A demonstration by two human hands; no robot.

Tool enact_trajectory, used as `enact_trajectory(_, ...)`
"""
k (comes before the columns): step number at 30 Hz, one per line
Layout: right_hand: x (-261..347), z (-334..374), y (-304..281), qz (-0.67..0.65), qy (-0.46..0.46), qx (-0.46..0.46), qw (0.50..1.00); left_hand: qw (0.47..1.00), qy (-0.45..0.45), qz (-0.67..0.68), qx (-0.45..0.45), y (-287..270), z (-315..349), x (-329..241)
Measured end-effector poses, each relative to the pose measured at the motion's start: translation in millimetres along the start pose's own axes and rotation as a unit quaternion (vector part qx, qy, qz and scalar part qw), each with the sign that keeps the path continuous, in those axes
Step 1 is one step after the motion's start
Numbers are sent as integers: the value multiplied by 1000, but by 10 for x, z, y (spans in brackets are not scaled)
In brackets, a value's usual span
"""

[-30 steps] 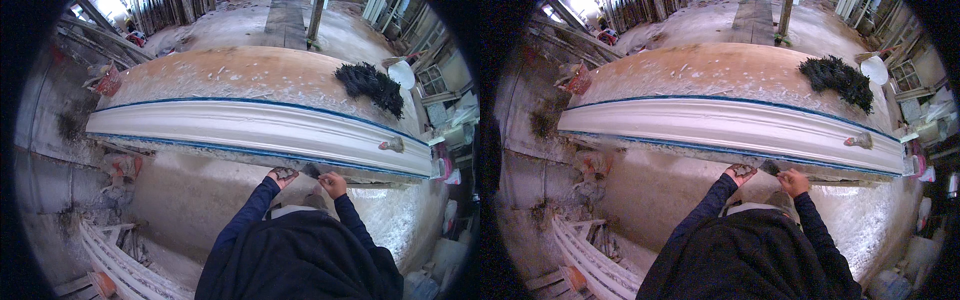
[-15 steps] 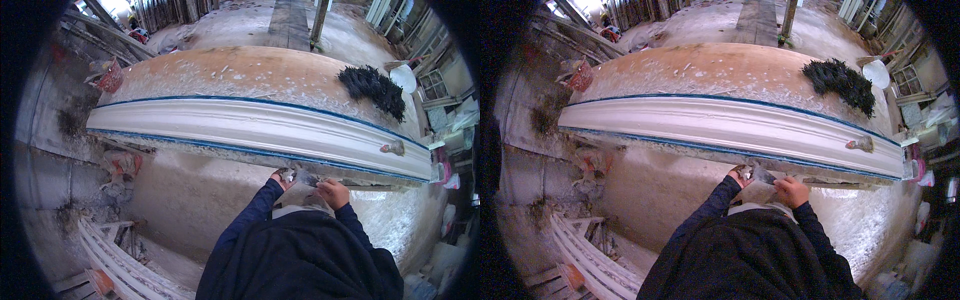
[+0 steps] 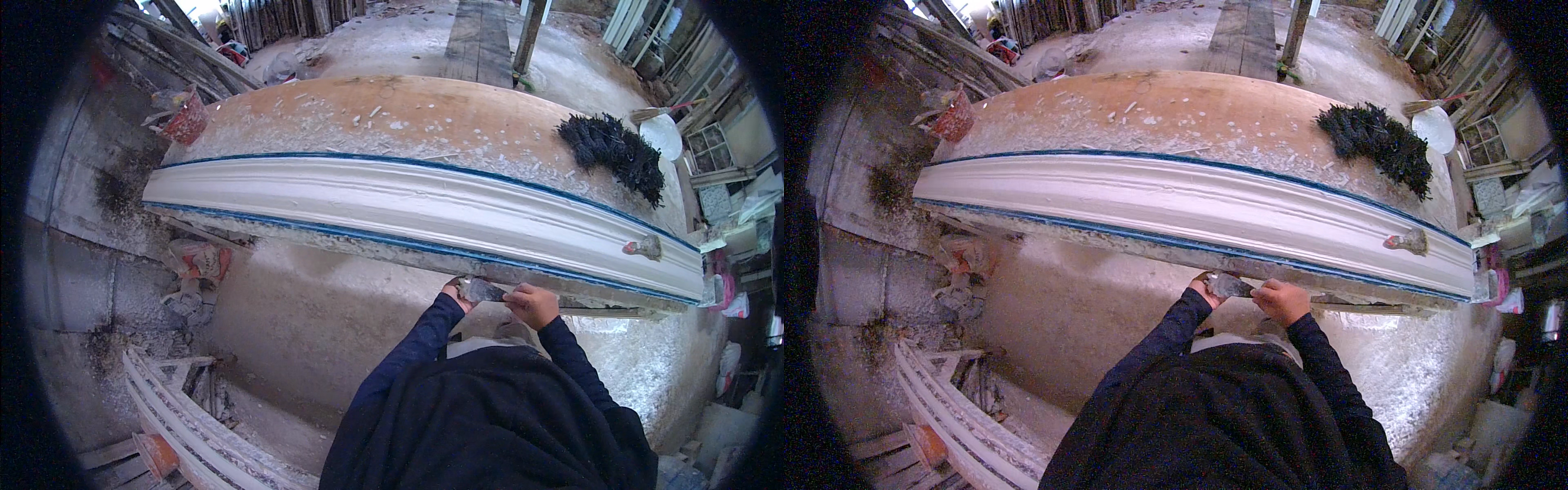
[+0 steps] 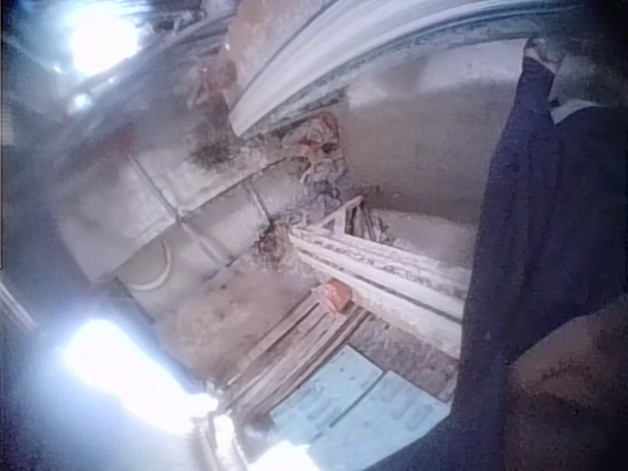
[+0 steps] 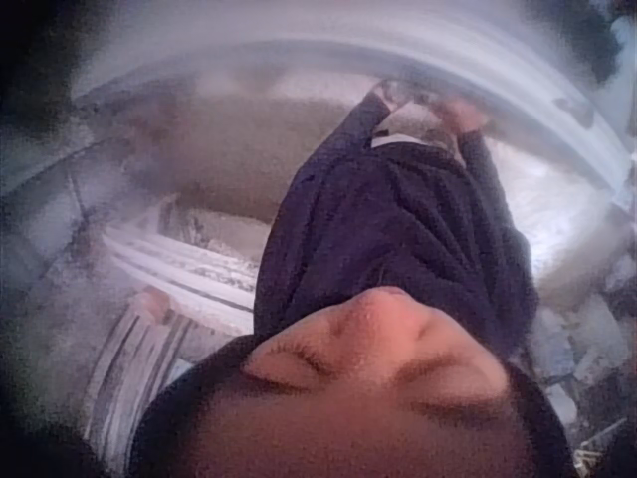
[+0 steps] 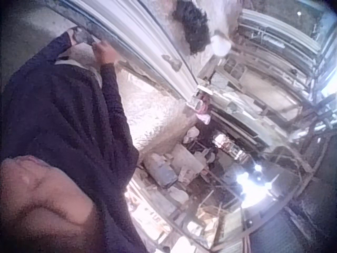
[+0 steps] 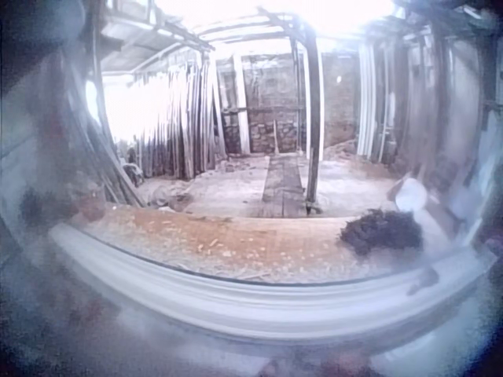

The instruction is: The person scrapes hardened residue from a long white profile using a metal scraper. They repeatedly scrape along the length of the profile, removing chunks of material and occasionally wiping the surface with their hand.

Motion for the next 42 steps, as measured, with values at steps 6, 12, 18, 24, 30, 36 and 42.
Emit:
enact_trajectory(6, -59, 82, -207, -18, 81, -22, 996, 999, 14, 4, 39, -56, 61, -172)
enact_trajectory(12, -453, 118, 7, -58, 166, -21, 984, 996, -7, 59, 59, 14, 172, -233)
enact_trajectory(18, -390, -134, 141, -60, 143, 26, 988, 998, -30, 36, 50, 72, 268, -319)
enact_trajectory(24, -544, 105, -4, -51, 156, 3, 986, 997, -49, 11, 56, 12, 196, -367)
enact_trajectory(30, -372, 34, 78, -33, 195, -9, 980, 997, -46, 5, 56, -77, 145, -345)
enact_trajectory(36, -610, 231, -79, -31, 199, -1, 980, 996, -59, 19, 62, -66, 200, -359)
enact_trajectory(42, -154, -140, 186, -19, 174, -8, 984, 999, -20, 16, 35, -129, 196, -467)
Point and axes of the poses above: each hand's wrist, its own z-axis away from the middle knuckle, its own y-axis out of the palm, x = y × z, the point moved 10 cm from there along -z, towards the middle knuckle, and after that the axes turned 2 degrees about z, right-handed, at the moved point
